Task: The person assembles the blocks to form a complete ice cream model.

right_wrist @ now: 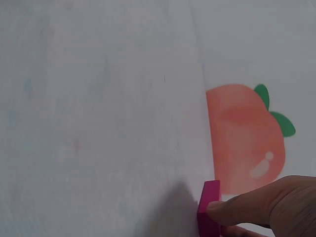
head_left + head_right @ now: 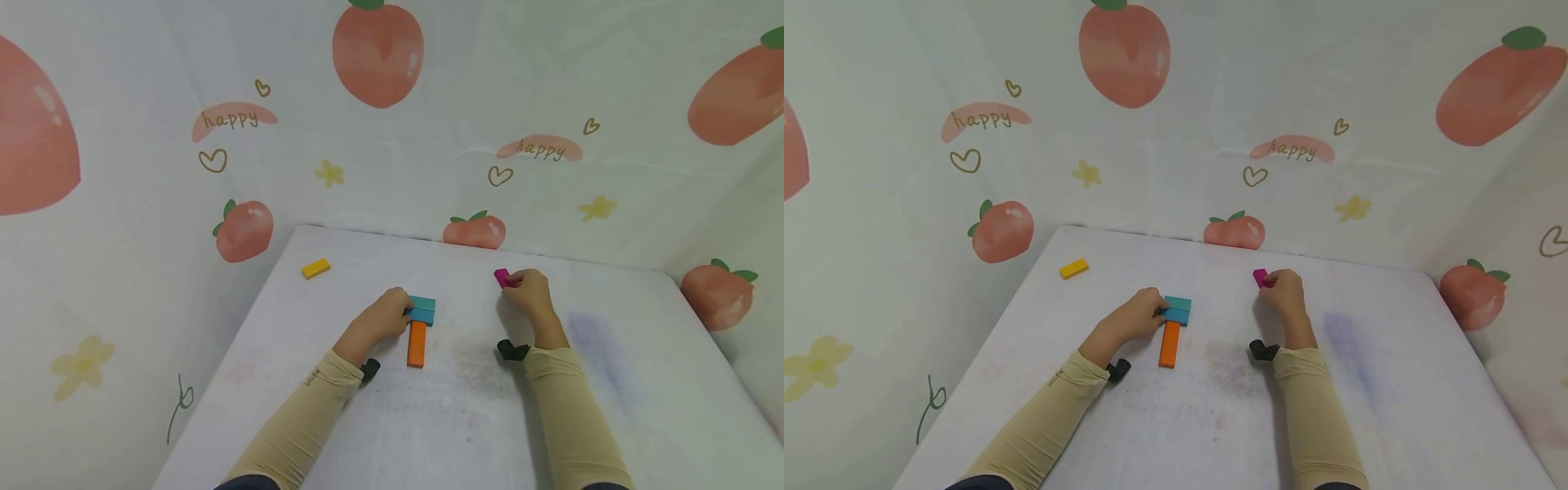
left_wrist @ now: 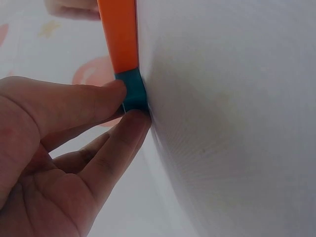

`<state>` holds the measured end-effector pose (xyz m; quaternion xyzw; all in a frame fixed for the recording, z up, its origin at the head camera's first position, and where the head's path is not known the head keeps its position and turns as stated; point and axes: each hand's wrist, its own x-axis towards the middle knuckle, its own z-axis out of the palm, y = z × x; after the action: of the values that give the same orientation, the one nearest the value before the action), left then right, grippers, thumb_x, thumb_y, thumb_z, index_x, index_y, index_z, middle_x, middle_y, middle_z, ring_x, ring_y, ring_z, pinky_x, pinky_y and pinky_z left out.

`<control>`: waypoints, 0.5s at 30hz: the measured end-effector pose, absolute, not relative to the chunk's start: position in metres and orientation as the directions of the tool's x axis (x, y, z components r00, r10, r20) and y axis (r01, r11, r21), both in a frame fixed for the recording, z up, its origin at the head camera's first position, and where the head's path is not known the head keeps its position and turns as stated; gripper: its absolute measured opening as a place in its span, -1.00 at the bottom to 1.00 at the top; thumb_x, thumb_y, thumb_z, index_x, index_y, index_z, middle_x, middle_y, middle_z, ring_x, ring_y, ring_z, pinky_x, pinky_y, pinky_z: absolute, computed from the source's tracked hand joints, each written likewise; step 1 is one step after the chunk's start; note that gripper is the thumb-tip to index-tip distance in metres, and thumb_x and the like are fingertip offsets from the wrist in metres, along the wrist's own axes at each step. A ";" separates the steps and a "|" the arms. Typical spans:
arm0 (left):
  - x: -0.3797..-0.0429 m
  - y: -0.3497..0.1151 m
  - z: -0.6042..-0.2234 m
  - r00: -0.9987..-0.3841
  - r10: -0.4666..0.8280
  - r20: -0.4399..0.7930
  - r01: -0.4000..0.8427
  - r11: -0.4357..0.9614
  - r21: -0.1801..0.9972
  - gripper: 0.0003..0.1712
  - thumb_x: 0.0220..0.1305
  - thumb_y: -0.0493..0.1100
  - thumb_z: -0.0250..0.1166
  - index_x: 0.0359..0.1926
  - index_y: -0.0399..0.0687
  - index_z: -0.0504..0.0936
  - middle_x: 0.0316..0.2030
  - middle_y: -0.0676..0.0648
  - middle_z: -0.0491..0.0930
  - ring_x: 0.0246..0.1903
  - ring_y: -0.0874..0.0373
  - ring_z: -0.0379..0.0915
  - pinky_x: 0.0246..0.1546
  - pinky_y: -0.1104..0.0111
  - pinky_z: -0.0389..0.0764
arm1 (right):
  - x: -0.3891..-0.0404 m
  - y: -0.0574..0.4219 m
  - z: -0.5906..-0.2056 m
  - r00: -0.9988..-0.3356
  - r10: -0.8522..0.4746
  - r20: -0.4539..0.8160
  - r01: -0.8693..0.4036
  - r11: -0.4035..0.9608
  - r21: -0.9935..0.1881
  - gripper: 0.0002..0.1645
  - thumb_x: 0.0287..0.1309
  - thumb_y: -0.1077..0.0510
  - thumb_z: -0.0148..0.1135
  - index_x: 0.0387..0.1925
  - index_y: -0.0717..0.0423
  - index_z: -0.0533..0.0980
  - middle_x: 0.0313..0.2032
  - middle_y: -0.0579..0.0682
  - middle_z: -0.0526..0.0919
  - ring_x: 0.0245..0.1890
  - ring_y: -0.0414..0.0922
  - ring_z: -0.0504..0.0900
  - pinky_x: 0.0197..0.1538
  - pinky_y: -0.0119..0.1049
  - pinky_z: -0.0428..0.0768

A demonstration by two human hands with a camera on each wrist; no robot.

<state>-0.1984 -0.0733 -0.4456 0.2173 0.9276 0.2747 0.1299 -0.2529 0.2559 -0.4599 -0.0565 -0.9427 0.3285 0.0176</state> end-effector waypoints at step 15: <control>-0.201 -0.073 -0.447 -0.875 0.461 -0.149 0.301 0.758 0.578 -0.61 0.52 -0.35 0.23 0.28 -0.44 0.62 0.21 -0.30 0.62 0.28 -0.05 0.54 0.37 0.11 0.58 | -0.265 0.215 -0.465 -0.999 0.035 -0.007 0.032 0.774 -0.633 -0.61 0.29 0.26 0.35 0.09 0.41 0.69 0.04 0.41 0.70 0.00 0.20 0.61 0.13 0.08 0.70</control>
<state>-0.2009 -0.0730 -0.4474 0.2057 0.9267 0.2804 0.1425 -0.2647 0.2148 -0.4651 -0.0178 -0.9417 0.3359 0.0025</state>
